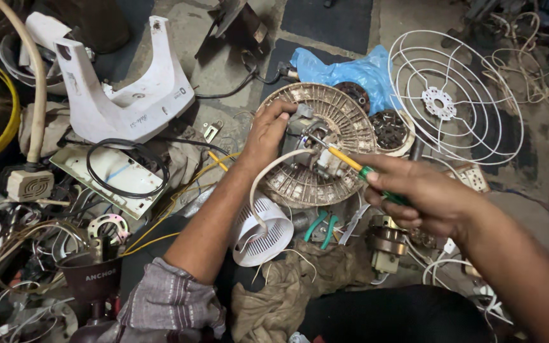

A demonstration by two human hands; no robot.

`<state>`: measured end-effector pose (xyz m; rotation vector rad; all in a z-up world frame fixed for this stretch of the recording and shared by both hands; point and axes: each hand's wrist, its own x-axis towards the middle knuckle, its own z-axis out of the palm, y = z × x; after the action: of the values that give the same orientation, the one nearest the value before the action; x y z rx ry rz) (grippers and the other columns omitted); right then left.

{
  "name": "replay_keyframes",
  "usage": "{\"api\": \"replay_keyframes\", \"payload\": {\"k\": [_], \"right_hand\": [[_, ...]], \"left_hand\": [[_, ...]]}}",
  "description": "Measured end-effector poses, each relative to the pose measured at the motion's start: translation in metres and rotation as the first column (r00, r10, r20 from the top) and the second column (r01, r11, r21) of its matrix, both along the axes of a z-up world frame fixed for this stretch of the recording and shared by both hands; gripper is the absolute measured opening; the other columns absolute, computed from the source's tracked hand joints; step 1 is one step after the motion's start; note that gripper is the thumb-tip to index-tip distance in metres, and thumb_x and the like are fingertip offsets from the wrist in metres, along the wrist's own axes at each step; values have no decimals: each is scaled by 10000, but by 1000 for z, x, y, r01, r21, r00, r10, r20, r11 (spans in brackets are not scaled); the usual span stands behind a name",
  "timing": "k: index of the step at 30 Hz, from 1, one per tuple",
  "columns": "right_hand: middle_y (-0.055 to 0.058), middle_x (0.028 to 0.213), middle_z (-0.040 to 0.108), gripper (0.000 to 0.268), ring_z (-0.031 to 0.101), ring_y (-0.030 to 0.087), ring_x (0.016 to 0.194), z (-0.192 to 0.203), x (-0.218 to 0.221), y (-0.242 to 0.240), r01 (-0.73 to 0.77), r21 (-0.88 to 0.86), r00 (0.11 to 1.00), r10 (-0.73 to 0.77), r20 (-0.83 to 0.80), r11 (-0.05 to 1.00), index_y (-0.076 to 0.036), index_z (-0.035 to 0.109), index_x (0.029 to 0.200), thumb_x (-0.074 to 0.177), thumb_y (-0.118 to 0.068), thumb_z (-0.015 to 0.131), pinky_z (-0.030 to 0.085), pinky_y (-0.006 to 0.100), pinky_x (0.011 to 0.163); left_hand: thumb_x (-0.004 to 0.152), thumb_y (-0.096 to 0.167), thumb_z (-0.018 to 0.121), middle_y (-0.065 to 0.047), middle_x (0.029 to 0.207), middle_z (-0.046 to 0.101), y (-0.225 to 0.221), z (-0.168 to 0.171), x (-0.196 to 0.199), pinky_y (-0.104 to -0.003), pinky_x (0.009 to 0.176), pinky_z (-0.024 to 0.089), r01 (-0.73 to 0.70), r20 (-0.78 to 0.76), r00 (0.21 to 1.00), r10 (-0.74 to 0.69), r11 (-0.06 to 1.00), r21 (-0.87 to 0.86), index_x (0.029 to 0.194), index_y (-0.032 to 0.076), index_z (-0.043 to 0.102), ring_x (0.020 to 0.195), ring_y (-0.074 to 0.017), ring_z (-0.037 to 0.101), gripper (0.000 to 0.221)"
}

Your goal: The person disassembles a fan motor by removing the rotor and stator components using a screwdriver. They then apply lubricant from a bottle to the motor shaft and bearings before reassembling the parts.

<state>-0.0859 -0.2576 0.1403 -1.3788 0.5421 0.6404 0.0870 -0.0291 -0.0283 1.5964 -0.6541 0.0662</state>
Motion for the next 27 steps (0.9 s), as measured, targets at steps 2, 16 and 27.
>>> {"api": "replay_keyframes", "payload": {"k": [2,16,27], "right_hand": [[113,1077,678,470,575,145,771,4,4,10,-171,-551,795,444,413,817,-197,600,1508,1041,-213,652,482,360,551],[81,978,737,318,701,125,761,19,-24,46,411,-757,602,472,644,509,-69,709,1190,976,-293,636,561,239,648],[91,1061,663,163,687,256,991,9,-40,23,598,-781,319,841,437,180,-195,655,1103,972,-184,750,557,355,848]], "left_hand": [[990,250,483,-193,1128,673,-2,-2,5,-419,1010,447,39,-13,999,-39,999,-12,1174,31,664,1123,-322,601,338],[1024,166,582,-164,1166,631,15,45,-17,-457,955,475,-155,350,932,96,977,144,1210,55,675,1088,-370,591,236],[878,133,710,-151,1075,651,25,105,-36,-464,899,526,-74,388,914,-121,889,451,1087,133,756,1048,-385,645,213]]}}
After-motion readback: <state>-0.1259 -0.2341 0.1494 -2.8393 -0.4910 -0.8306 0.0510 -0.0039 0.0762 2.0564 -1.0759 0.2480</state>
